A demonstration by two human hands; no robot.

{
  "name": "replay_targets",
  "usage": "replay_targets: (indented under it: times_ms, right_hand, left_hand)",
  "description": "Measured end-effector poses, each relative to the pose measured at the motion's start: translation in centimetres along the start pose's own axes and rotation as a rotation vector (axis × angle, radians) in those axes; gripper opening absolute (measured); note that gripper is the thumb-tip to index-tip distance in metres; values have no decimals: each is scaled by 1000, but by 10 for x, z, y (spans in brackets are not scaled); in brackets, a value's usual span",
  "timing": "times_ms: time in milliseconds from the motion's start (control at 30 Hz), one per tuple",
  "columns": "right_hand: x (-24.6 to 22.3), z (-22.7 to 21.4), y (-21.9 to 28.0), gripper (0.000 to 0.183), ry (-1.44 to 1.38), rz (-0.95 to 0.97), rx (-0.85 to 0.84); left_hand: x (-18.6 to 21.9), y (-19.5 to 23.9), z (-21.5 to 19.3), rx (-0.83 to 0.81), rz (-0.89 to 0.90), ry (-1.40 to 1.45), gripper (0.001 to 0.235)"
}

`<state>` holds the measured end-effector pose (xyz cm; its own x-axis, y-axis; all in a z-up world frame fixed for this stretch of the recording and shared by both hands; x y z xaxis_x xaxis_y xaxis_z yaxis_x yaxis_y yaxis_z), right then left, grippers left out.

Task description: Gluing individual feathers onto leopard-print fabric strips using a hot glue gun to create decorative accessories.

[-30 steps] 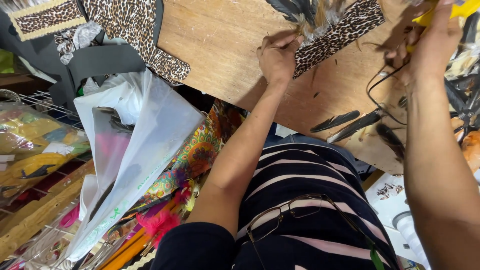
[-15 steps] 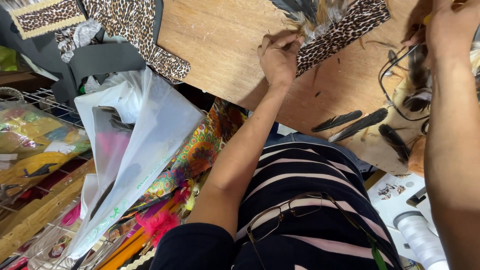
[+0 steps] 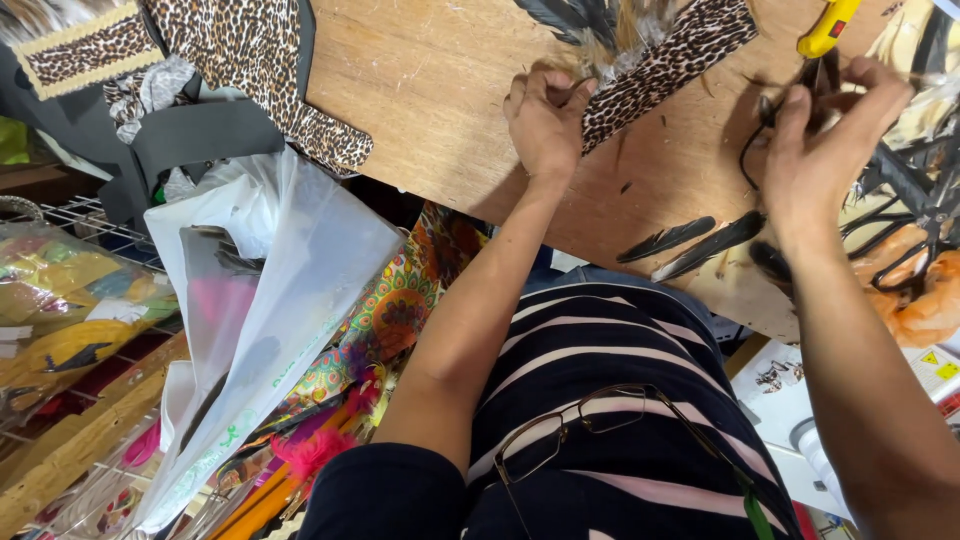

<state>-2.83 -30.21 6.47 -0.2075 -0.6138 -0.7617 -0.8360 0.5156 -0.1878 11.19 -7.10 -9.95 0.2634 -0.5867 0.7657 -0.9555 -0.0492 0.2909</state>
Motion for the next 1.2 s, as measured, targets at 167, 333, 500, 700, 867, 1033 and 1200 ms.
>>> replay_targets:
  times_ms: [167,333,500,700,867,1033,1200]
  right_hand:
    - [-21,11,18,39,71,16,-128]
    - [-30,25,46,19,165,-111,-390]
    - [-26,76,46,19,209,-189,-507]
    - [-16,123,35,37,244,-241,-365]
    - [-10,137,25,43,352,-391,-303]
    - [-9,143,16,45,405,-421,-344]
    - [-10,144,12,45,482,-452,-368]
  left_hand:
    - [12,4,-7,3,2,-60,37]
    - [20,9,-21,-30,-18,40,45]
    - [16,7,-36,0,-67,102,42]
    - [13,-3,-43,62,41,154,15]
    - [31,-5,-49,25,56,340,34]
    - [38,-12,-44,-176,16,221,68]
    - [21,-24,-26,-192,134,-86,62]
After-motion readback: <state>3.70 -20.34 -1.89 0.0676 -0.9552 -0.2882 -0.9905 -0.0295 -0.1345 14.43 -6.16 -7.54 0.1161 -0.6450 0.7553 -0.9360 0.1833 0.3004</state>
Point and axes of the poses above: each hand's wrist, its own y-axis away from the middle knuckle, its own z-axis out of the palm, x = y × z, the point moved 4 cm from there along -y, towards the middle knuckle, and after that the axes turned 1 degree about -y, right-handed, at the moved point
